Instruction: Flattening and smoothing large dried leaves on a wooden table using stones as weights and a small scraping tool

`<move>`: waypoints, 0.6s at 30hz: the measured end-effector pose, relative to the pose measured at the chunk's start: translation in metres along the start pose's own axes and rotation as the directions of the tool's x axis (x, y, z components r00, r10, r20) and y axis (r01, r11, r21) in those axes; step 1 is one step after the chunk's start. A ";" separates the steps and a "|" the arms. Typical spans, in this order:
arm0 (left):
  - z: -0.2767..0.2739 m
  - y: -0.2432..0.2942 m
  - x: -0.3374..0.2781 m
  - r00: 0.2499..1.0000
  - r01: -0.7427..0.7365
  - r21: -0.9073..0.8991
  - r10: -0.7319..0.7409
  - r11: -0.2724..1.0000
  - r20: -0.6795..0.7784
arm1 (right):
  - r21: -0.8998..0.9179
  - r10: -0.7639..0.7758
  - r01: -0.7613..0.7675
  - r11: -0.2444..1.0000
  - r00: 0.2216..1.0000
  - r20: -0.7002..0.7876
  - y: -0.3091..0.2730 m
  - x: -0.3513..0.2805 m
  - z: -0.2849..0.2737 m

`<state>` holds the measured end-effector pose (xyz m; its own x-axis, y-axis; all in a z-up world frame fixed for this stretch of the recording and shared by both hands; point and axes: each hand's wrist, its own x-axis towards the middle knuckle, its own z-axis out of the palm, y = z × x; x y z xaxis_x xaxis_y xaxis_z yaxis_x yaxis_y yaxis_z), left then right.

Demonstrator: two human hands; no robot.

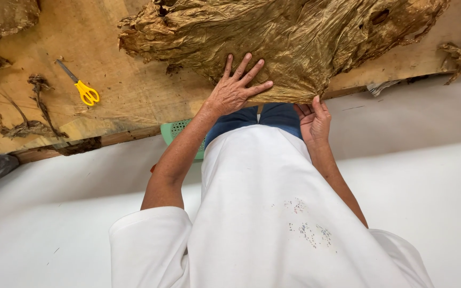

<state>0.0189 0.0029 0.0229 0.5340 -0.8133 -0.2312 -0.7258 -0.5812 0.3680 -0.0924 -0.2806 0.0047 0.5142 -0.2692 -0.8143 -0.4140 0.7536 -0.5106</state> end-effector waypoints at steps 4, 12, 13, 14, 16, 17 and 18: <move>-0.002 -0.001 -0.001 1.000 -0.017 -0.001 0.017 1.000 -0.012 | -0.109 0.063 -0.049 0.993 0.990 0.126 -0.008 0.004 0.026; -0.002 0.002 0.002 0.996 0.074 -0.155 -0.065 0.985 0.059 | -0.167 -0.065 0.054 0.984 0.996 -0.055 -0.007 0.049 -0.013; 0.001 0.002 0.004 0.996 0.073 -0.155 -0.065 0.985 0.058 | -0.168 -0.065 0.055 0.984 0.996 -0.056 -0.014 0.046 -0.012; 0.004 0.001 0.004 0.996 0.073 -0.153 -0.065 0.986 0.057 | -0.204 -0.085 0.072 0.976 0.995 -0.053 -0.020 0.042 -0.011; 0.003 0.002 0.003 0.996 0.071 -0.150 -0.063 0.986 0.054 | -0.239 -0.106 0.091 0.967 0.993 -0.049 -0.027 0.040 -0.017; -0.002 0.003 0.002 0.996 0.071 -0.148 -0.064 0.986 0.058 | -0.280 -0.105 0.093 0.955 0.994 -0.027 -0.029 0.042 -0.024; -0.006 0.004 0.002 0.996 0.073 -0.146 -0.065 0.987 0.060 | -0.321 -0.103 0.096 0.942 0.995 -0.004 -0.032 0.044 -0.030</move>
<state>0.0198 -0.0007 0.0292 0.5529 -0.7742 -0.3080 -0.6140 -0.6285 0.4774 -0.0792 -0.3347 -0.0235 0.5511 -0.3476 -0.7586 -0.5820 0.4914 -0.6479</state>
